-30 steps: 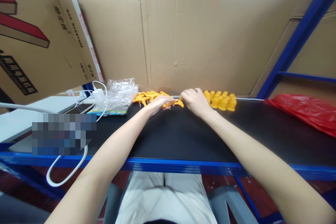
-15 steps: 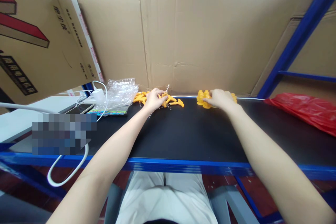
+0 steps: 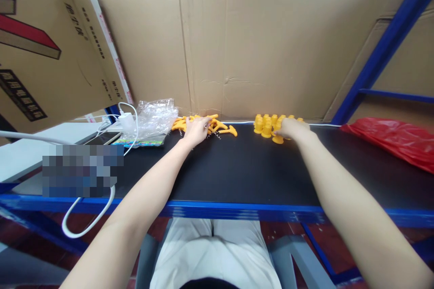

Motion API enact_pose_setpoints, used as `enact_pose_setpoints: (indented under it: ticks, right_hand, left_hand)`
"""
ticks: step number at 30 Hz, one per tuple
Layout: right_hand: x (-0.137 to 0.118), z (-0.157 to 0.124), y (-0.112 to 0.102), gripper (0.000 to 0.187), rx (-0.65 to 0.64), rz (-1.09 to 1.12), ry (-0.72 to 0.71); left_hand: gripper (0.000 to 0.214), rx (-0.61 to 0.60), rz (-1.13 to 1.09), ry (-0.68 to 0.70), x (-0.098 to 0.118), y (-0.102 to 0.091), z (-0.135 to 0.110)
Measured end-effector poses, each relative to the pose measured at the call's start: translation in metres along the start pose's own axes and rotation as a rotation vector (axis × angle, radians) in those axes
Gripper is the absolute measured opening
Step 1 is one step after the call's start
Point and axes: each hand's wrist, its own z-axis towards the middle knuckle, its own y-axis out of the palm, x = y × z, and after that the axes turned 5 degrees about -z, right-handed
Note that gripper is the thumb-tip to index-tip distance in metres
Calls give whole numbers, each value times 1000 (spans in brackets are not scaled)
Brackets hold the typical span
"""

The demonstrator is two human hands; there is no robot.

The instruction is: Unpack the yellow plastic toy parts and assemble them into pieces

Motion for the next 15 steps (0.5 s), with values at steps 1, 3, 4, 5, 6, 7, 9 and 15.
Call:
enact_pose_setpoints:
  ticks: [1, 3, 4, 5, 6, 7, 9, 15]
  right_hand:
    - [-3, -2, -2, 37, -47, -39, 33]
    - [-8, -6, -6, 41, -111, -99, 79]
    - [-9, -8, -8, 42, -110, -107, 78]
    - [-11, -9, -9, 43, -104, -109, 75]
    - [-12, -10, -9, 44, -95, -107, 72]
    - [-12, -11, -9, 44, -79, -103, 71]
    - [-13, -11, -7, 43, -43, -94, 74]
    - [-16, -9, 1, 44, 15, -116, 107]
  left_hand:
    - [30, -15, -2, 0, -2, 1, -1]
    - [32, -43, -11, -4, -6, 4, -1]
    - [33, -56, -14, -6, -8, 6, -2]
    - [34, -70, -16, -6, -10, 7, -3]
    - [34, -87, -16, -5, -12, 8, -4]
    - [35, -106, -13, -4, -13, 10, -5]
    - [36, -164, 10, -11, -15, 11, -7]
    - [57, -408, 161, -180, -9, 8, -8]
